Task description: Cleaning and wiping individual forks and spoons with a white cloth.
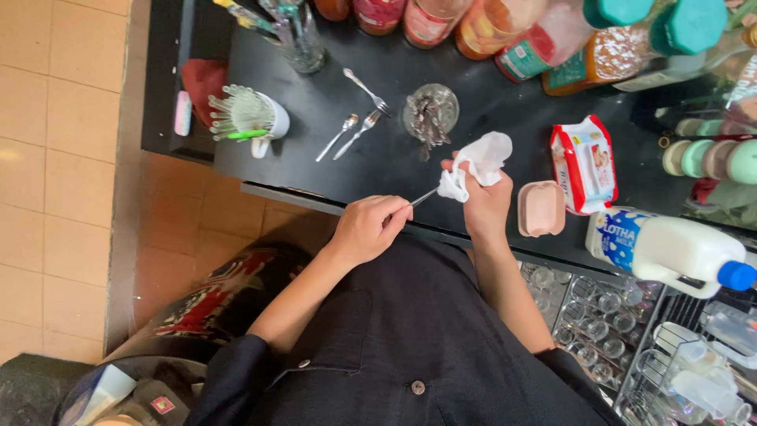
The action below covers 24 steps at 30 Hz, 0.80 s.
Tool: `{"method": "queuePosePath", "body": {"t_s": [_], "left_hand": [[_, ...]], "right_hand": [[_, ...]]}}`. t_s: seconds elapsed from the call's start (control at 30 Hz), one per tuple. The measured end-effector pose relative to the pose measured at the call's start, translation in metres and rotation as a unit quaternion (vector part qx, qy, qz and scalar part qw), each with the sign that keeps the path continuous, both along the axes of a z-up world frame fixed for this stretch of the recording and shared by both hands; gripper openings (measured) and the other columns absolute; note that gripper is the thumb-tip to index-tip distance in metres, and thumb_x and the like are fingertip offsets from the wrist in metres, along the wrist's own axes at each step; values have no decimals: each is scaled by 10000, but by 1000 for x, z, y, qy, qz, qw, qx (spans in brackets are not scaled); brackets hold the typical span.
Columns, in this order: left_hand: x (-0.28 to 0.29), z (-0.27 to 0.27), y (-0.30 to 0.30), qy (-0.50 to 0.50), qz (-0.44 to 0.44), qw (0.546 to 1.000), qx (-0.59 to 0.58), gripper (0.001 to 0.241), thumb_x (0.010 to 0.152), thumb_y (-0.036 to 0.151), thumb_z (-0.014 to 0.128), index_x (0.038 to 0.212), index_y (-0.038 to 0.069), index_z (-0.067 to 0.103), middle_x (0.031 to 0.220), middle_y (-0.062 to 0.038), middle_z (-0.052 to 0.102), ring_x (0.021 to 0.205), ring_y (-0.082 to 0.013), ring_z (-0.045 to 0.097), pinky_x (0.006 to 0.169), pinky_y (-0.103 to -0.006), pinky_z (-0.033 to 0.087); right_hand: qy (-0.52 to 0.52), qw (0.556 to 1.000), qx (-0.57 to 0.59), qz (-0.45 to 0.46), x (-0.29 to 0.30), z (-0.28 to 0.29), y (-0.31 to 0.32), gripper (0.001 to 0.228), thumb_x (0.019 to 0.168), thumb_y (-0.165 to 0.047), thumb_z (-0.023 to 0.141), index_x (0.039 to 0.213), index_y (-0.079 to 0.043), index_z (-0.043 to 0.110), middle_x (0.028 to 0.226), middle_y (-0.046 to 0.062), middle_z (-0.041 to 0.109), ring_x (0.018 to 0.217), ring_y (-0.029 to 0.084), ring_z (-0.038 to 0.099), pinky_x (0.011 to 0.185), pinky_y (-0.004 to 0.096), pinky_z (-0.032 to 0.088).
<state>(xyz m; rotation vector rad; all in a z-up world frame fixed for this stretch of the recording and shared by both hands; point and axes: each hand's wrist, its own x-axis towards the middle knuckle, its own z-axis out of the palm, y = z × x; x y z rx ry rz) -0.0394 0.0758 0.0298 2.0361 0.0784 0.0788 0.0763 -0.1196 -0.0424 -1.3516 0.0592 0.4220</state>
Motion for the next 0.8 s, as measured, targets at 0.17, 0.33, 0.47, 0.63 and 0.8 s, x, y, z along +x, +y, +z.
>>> {"method": "queuePosePath", "body": {"t_s": [0.17, 0.33, 0.47, 0.63, 0.8], "left_hand": [[-10, -1, 30, -13, 8, 1000, 18, 194, 1004, 192, 609, 859, 85, 682, 704, -67, 648, 691, -259, 658, 638, -371, 494], [-17, -16, 59, 44, -8, 999, -4, 213, 1003, 197, 598, 860, 68, 690, 708, -63, 672, 645, -221, 665, 615, -348, 500], [-28, -46, 84, 112, 10, 986, -123, 235, 1016, 190, 561, 875, 58, 695, 714, -44, 718, 654, -148, 706, 622, -306, 528], [-22, -83, 112, 141, 74, 987, -13, 258, 1014, 203, 538, 908, 58, 723, 718, -51, 734, 654, -140, 707, 624, -317, 531], [-13, -119, 121, 228, 49, 955, 182, 260, 1051, 300, 581, 1033, 99, 744, 951, -139, 724, 888, -349, 661, 757, -464, 508]], "right_hand": [[-79, 994, -75, -16, -13, 11, 26, 164, 972, 7, 696, 1127, 60, 711, 1035, 117, 765, 947, 163, 734, 829, 280, 582], [-281, 929, -240, -11, -17, 26, 44, 165, 931, 17, 786, 1096, 27, 775, 988, 79, 772, 891, 118, 705, 784, 253, 542], [-360, 888, -283, -43, -4, 11, 22, 188, 922, 46, 761, 1109, 29, 767, 1046, 78, 768, 970, 122, 723, 850, 258, 556], [-295, 912, -263, -106, 7, -3, -21, 153, 956, 34, 802, 1086, 52, 724, 1006, 63, 744, 944, 116, 681, 855, 251, 537], [-315, 902, -272, -113, 3, 9, -37, 197, 944, 73, 795, 1109, 67, 687, 1118, 96, 700, 1050, 132, 650, 934, 264, 513]]}}
